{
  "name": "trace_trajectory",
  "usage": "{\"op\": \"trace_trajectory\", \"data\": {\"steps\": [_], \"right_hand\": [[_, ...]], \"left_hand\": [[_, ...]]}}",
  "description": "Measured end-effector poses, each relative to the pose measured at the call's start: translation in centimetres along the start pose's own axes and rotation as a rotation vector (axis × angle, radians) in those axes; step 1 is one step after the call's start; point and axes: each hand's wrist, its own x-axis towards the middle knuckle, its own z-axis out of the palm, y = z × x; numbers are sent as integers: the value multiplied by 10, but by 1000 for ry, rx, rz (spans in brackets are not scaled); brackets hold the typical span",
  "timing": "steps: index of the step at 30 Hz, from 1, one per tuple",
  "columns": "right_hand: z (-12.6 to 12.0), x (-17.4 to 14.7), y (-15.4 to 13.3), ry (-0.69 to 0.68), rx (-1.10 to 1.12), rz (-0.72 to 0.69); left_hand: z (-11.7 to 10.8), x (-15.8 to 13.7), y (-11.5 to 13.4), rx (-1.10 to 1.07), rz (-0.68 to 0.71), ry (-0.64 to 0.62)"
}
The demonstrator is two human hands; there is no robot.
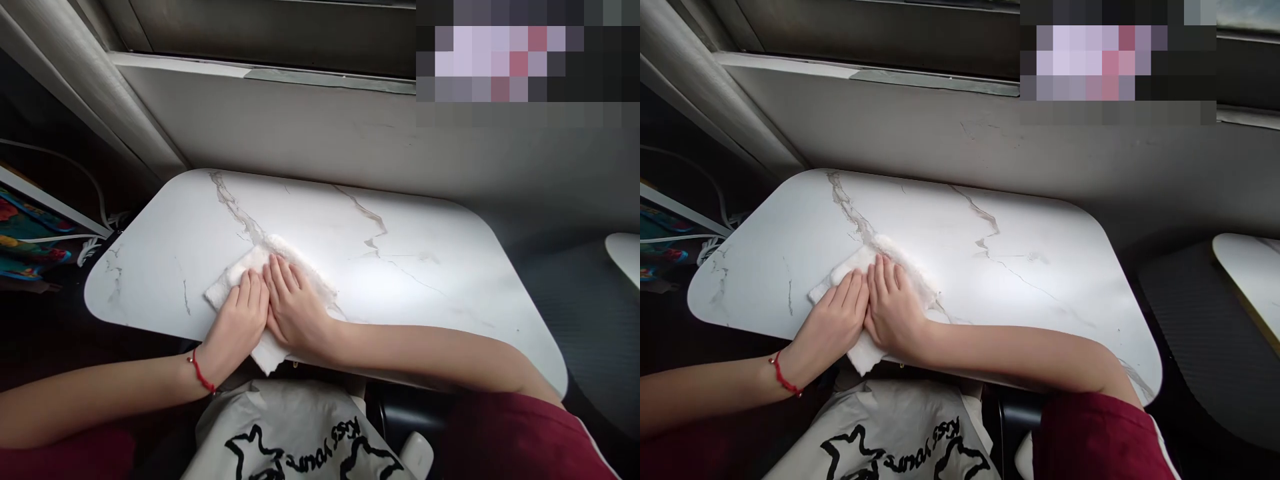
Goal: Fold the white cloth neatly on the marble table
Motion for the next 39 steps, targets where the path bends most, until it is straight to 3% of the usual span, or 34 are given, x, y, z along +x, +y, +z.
{"op": "trace_trajectory", "data": {"steps": [3,7,12,18,24,30,39], "right_hand": [[2,12,17,16,33,-24],[3,37,58,23,12,-70],[1,58,114,-20,-52,6],[2,63,170,37,-81,49],[-4,63,211,42,-63,56],[-2,65,239,47,-46,64],[-5,66,245,-22,-82,98]], "left_hand": [[3,17,-6,-25,-23,-22],[6,61,-18,-62,-51,-27],[19,124,-33,-167,-8,21],[49,186,-37,-369,25,128],[66,232,-32,-523,113,142],[71,254,-30,-578,96,153],[75,256,-30,-635,93,158]]}}
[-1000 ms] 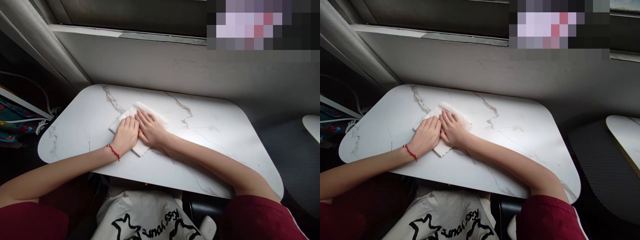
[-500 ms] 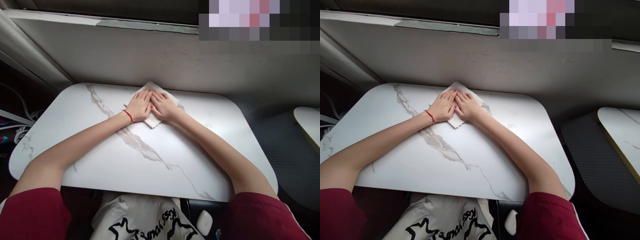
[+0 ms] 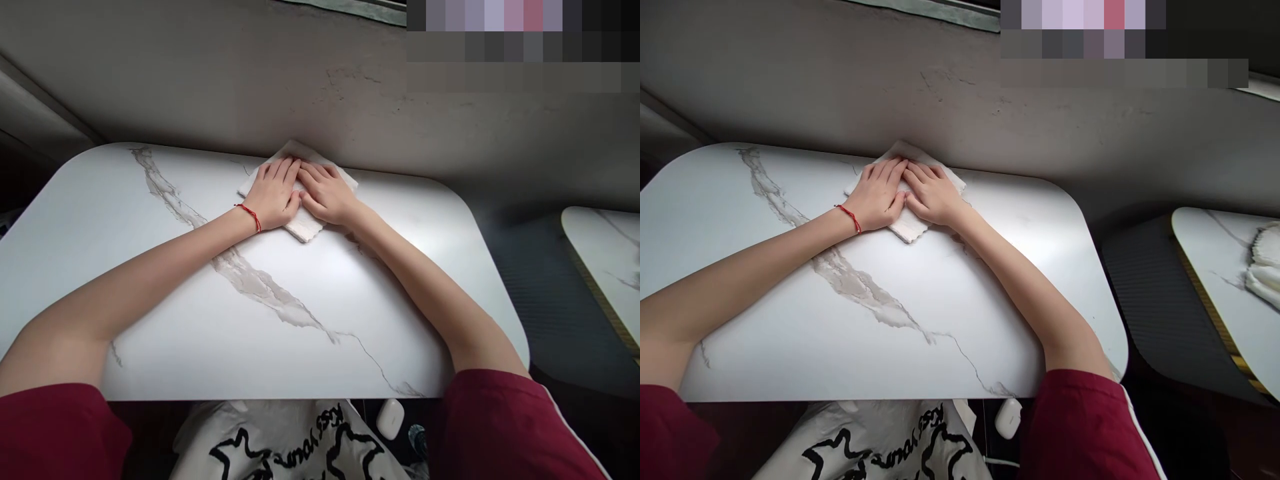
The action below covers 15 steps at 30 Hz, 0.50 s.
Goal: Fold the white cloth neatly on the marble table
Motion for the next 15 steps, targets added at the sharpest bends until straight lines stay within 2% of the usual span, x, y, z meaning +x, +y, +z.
{"op": "trace_trajectory", "data": {"steps": [9,12,15], "right_hand": [[-5,-8,-17,-1,-42,45],[-11,-28,-32,-6,-37,71],[-21,-68,-58,5,-14,106]], "left_hand": [[-3,-6,-1,-3,22,-17],[-7,-17,15,20,55,-55],[-13,-40,49,46,105,-118]]}}
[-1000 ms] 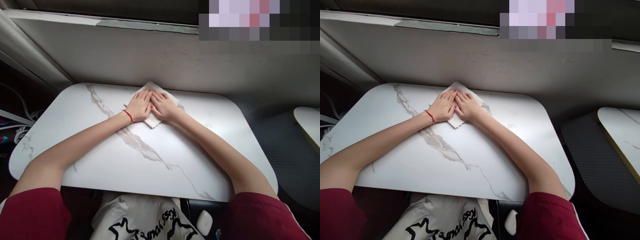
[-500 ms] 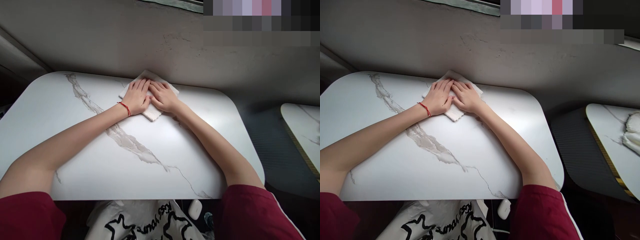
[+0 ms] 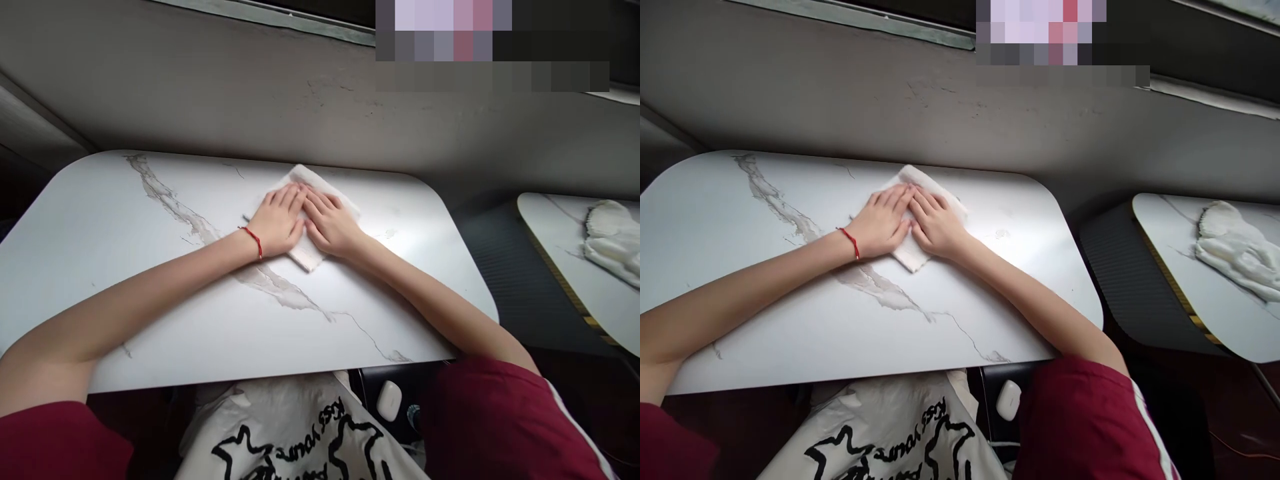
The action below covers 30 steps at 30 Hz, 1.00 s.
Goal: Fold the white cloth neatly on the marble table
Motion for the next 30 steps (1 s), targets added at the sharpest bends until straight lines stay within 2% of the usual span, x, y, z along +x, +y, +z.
{"op": "trace_trajectory", "data": {"steps": [6,8,11,15,19,24,30], "right_hand": [[-28,-118,-55,1,39,41],[-36,-144,-64,-1,27,54],[-43,-158,-58,-13,-6,49],[-42,-141,-22,-48,-58,100],[-31,-110,25,-25,-81,209],[-18,-73,87,-22,-64,272],[-12,-38,139,25,-40,310]], "left_hand": [[-3,-63,92,25,158,-95],[-1,-74,110,15,227,-110],[4,-67,117,-33,294,-130],[16,-23,105,-128,285,-106],[32,38,86,-165,273,-37],[44,106,65,-162,242,14],[44,153,49,-142,149,-2]]}}
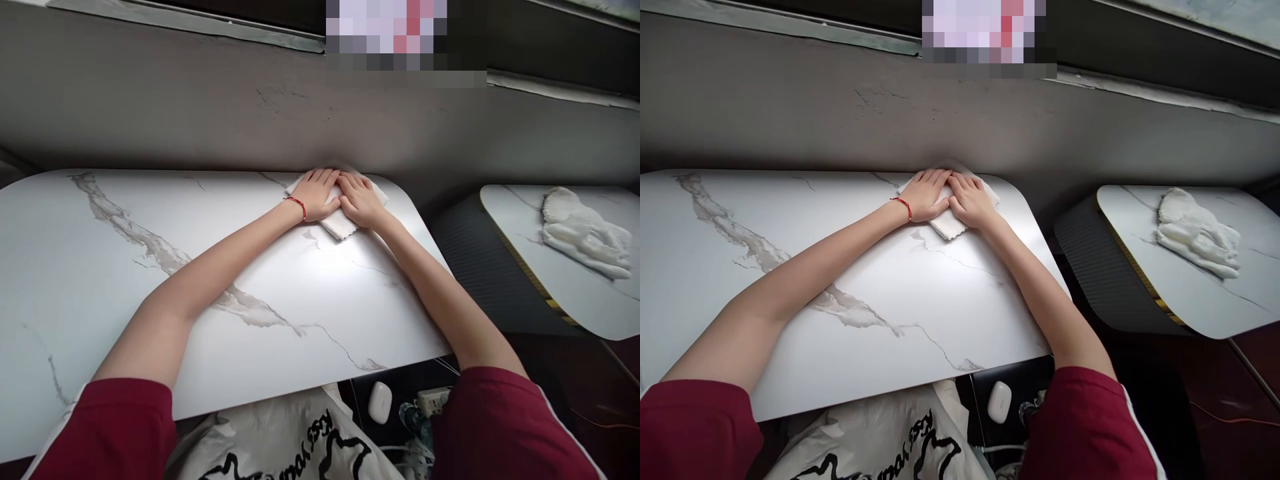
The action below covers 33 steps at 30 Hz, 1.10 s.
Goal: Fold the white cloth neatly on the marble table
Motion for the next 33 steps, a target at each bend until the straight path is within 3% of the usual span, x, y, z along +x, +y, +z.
{"op": "trace_trajectory", "data": {"steps": [6,13,17,25,29,33], "right_hand": [[6,7,9,50,12,-21],[1,-11,-1,23,-15,-51],[-10,-63,-17,41,-36,-52],[-48,-235,-67,81,-159,-9],[-53,-254,-56,80,-192,53],[-45,-224,-13,52,-161,79]], "left_hand": [[1,6,-4,13,-4,7],[2,-8,4,18,21,-4],[8,-34,40,12,93,-17],[19,-106,163,27,340,-135],[24,-94,180,9,406,-148],[39,-51,164,-29,357,-94]]}}
